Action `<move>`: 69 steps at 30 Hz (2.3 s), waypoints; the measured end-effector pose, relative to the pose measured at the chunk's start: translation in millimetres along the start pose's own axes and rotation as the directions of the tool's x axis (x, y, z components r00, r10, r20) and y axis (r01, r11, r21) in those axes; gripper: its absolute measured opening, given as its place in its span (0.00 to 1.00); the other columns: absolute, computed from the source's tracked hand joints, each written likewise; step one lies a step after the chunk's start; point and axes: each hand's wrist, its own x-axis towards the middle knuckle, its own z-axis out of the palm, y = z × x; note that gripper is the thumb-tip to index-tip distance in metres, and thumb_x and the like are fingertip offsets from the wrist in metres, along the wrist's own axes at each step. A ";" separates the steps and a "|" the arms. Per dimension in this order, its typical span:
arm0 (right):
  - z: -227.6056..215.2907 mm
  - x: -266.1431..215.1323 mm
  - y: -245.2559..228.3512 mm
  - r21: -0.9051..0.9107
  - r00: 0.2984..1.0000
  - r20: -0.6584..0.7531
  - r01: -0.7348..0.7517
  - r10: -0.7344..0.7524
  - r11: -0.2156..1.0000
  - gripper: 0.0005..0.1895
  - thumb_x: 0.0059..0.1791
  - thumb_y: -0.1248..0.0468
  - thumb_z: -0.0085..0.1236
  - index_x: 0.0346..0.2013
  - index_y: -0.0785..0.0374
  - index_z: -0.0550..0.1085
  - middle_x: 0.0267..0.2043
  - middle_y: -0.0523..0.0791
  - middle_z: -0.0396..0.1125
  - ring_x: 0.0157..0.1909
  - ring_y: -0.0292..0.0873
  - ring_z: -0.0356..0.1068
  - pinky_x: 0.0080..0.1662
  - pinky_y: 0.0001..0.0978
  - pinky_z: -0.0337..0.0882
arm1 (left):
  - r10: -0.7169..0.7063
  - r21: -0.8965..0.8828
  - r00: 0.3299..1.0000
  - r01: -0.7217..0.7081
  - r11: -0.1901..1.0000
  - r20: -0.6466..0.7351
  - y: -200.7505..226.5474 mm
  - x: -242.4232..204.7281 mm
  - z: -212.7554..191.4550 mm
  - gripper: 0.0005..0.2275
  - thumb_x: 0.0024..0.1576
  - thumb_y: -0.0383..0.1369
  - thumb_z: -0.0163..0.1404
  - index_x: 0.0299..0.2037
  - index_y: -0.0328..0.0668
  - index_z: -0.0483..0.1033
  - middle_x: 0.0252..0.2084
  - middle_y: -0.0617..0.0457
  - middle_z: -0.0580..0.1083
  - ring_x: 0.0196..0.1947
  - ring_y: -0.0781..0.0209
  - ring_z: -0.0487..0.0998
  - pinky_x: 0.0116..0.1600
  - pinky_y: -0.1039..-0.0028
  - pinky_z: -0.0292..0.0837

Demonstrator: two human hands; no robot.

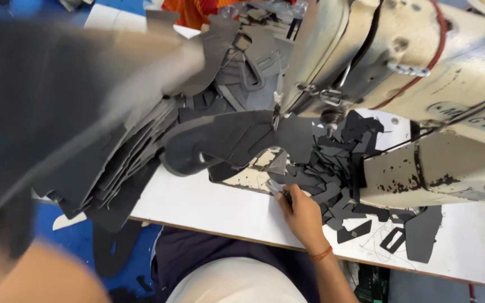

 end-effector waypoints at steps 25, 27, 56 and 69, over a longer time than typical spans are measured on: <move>-102.7 63.6 -95.2 -0.100 0.871 -0.293 0.382 -0.394 0.919 0.16 0.47 0.63 0.66 0.50 0.62 0.79 0.58 0.45 0.73 0.56 0.52 0.71 0.59 0.44 0.66 | -0.530 0.168 0.711 0.516 0.840 0.462 -40.6 3.8 298.2 0.09 0.55 0.33 0.60 0.35 0.33 0.80 0.25 0.58 0.75 0.27 0.74 0.70 0.32 0.77 0.68; -106.0 66.0 -95.2 -0.084 0.875 -0.295 0.376 -0.383 0.923 0.16 0.47 0.63 0.67 0.48 0.61 0.79 0.56 0.45 0.73 0.56 0.54 0.69 0.58 0.43 0.68 | -0.534 0.140 0.701 0.538 0.831 0.473 -45.5 2.5 301.6 0.08 0.55 0.32 0.60 0.33 0.32 0.80 0.24 0.58 0.73 0.26 0.74 0.69 0.32 0.77 0.66; -50.8 36.9 -67.7 0.853 0.987 -0.052 -0.037 0.155 0.521 0.18 0.51 0.69 0.60 0.55 0.68 0.73 0.36 0.45 0.72 0.33 0.34 0.73 0.36 0.27 0.79 | -0.582 0.078 0.674 0.621 0.780 0.455 -46.6 9.2 298.9 0.08 0.53 0.28 0.62 0.33 0.27 0.80 0.26 0.54 0.77 0.25 0.72 0.73 0.30 0.75 0.70; -59.4 64.0 -52.4 0.924 0.999 -0.012 -0.005 0.042 0.382 0.14 0.52 0.77 0.57 0.53 0.74 0.76 0.33 0.45 0.72 0.32 0.37 0.74 0.35 0.31 0.80 | -0.529 -0.070 0.710 0.625 0.778 0.464 -47.4 29.6 311.6 0.05 0.55 0.25 0.58 0.38 0.31 0.82 0.31 0.57 0.80 0.30 0.76 0.77 0.34 0.80 0.74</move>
